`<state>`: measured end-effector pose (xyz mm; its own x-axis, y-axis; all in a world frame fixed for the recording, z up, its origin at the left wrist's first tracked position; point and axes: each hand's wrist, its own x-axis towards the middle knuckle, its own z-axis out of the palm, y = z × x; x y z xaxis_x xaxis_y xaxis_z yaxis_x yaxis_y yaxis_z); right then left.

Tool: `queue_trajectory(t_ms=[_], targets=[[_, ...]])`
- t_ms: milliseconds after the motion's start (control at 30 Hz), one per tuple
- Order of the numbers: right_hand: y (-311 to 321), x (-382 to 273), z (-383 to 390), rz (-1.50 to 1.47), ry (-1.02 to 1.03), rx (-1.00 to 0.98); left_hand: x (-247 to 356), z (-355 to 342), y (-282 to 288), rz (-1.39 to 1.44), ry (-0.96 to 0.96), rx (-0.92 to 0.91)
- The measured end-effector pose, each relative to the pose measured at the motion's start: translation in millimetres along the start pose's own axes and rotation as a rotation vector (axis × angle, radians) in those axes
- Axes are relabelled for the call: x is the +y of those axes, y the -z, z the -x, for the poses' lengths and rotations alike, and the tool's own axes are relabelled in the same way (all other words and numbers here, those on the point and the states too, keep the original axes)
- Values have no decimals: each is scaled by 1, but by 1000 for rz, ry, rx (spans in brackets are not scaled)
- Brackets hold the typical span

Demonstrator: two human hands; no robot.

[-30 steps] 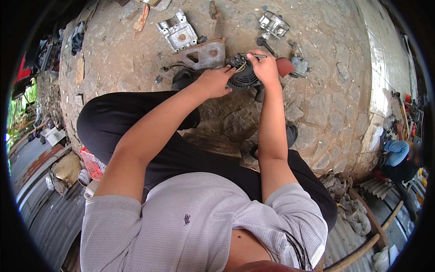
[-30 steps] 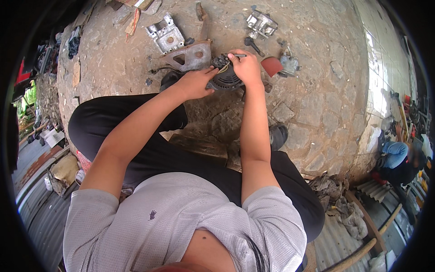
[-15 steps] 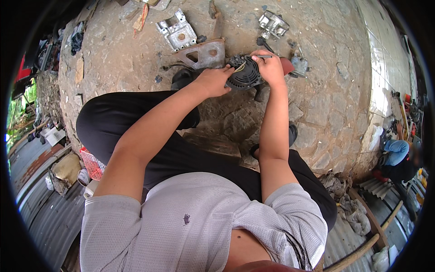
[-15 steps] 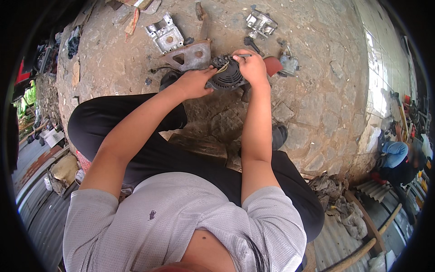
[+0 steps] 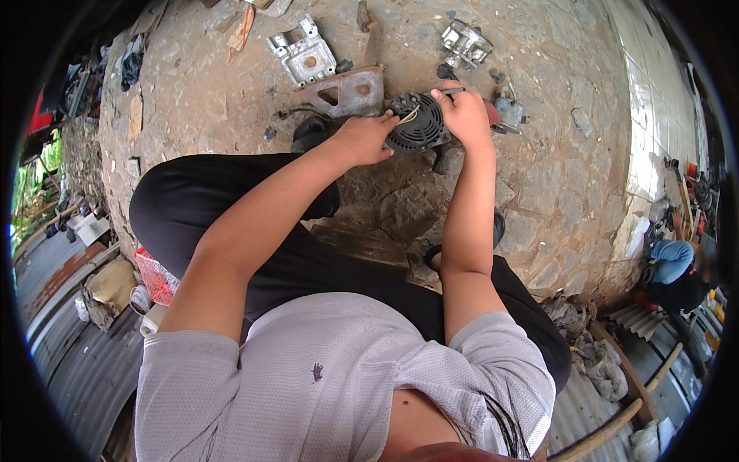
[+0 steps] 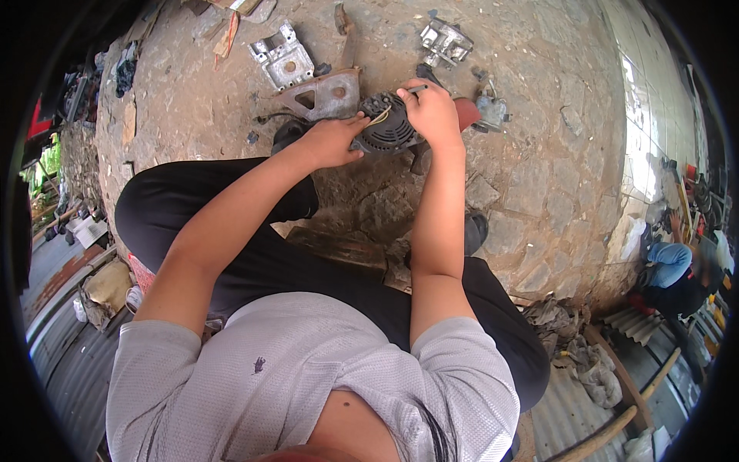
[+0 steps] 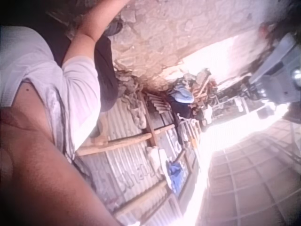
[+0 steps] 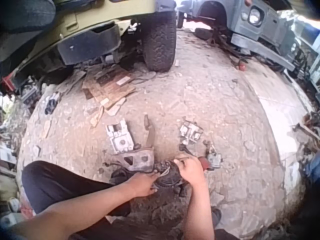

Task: The person sits on the ground and uses a screwdriver to adjust and tighten screws on various disassembled engine components, including a carburetor and an alternator. The person handles the parts one at a time, rotating them to access different fasteners.

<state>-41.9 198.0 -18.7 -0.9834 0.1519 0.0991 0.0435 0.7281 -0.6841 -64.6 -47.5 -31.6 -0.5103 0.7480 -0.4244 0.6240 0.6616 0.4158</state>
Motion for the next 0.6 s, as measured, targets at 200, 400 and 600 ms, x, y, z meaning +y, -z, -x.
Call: queue_trajectory(t_ms=[200, 400, 600], targets=[[-19, 16, 2, -183, 36, -58, 2, -2, 2, 6, 11, -8], [-37, 23, 2, -162, -102, -12, 2, -3, 2, 7, 16, -21], [-30, 12, 1, -231, -130, -52, 3, -1, 4, 6, 28, -23]])
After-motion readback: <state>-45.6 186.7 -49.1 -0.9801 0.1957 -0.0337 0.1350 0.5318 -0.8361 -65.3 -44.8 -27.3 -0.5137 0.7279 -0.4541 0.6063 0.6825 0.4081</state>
